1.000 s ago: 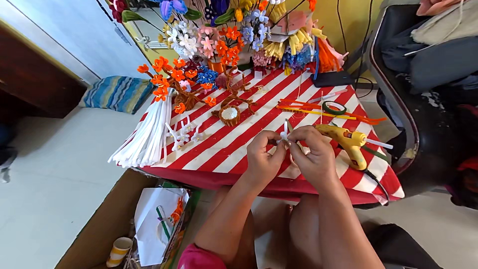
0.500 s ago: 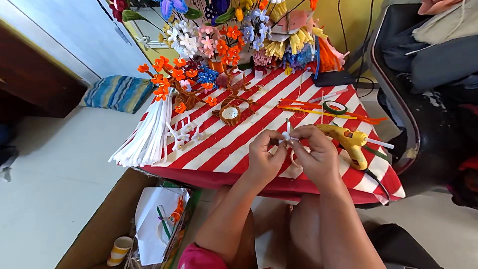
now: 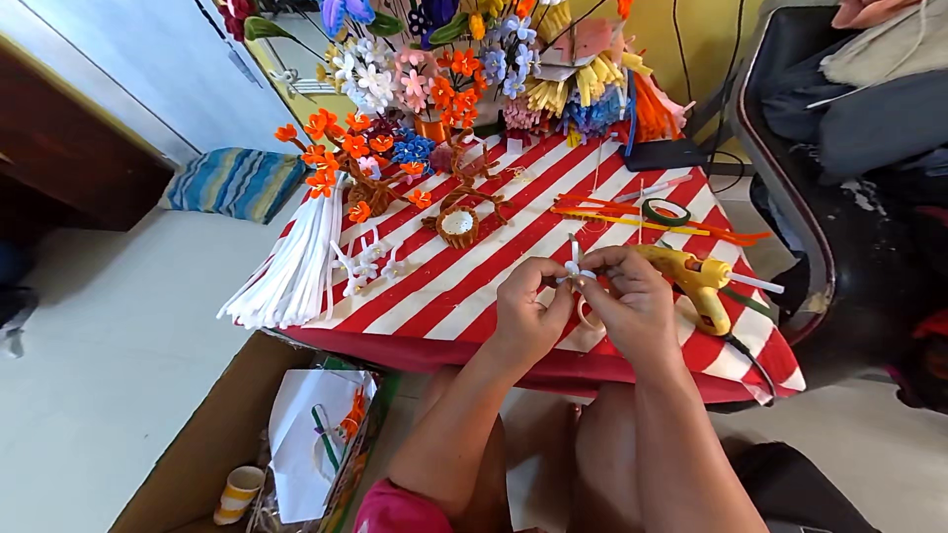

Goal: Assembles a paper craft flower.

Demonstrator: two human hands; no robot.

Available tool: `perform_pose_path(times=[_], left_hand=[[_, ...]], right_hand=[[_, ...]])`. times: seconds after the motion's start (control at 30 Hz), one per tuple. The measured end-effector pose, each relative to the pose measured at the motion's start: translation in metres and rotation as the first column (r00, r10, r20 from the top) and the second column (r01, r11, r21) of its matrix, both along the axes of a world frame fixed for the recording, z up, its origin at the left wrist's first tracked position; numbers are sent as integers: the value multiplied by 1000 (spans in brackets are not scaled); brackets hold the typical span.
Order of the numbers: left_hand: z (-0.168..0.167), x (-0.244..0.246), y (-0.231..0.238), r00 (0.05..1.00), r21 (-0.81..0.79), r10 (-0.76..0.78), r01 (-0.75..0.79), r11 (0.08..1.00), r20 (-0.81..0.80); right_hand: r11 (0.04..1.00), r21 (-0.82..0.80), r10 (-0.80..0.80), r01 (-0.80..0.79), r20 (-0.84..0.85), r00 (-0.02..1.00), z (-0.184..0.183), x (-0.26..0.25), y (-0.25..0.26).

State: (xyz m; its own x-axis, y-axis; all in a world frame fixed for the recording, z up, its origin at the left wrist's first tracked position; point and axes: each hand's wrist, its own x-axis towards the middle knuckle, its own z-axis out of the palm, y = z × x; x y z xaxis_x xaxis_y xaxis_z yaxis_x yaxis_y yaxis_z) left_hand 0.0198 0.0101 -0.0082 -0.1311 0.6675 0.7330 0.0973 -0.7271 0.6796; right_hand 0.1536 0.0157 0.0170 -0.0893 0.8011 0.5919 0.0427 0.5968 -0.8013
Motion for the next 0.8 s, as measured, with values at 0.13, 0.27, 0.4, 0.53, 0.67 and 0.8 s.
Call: perform_pose_path(times=[0.13, 0.27, 0.4, 0.53, 0.67, 0.8], left_hand=[[0, -1, 0, 999, -3, -35, 35, 999, 18], [1, -2, -2, 994, -33, -91, 93, 995, 56], [3, 0, -2, 996, -72, -49, 55, 996, 78], [3, 0, -2, 996, -62, -20, 25, 998, 83], [2, -3, 1, 994, -83, -8, 17, 996, 105], [-6, -5, 7, 991, -115, -3, 18, 993, 136]], right_hand=[[1000, 1, 17, -17, -9, 1000, 0, 2, 1], [999, 30, 19, -20, 15, 1000, 0, 3, 1], [997, 79, -11, 5, 82, 997, -2, 2, 2], [999, 15, 43, -43, 27, 999, 1, 4, 1], [994, -36, 100, -100, -9, 995, 7, 11, -1], [991, 128, 38, -25, -96, 995, 19, 25, -8]])
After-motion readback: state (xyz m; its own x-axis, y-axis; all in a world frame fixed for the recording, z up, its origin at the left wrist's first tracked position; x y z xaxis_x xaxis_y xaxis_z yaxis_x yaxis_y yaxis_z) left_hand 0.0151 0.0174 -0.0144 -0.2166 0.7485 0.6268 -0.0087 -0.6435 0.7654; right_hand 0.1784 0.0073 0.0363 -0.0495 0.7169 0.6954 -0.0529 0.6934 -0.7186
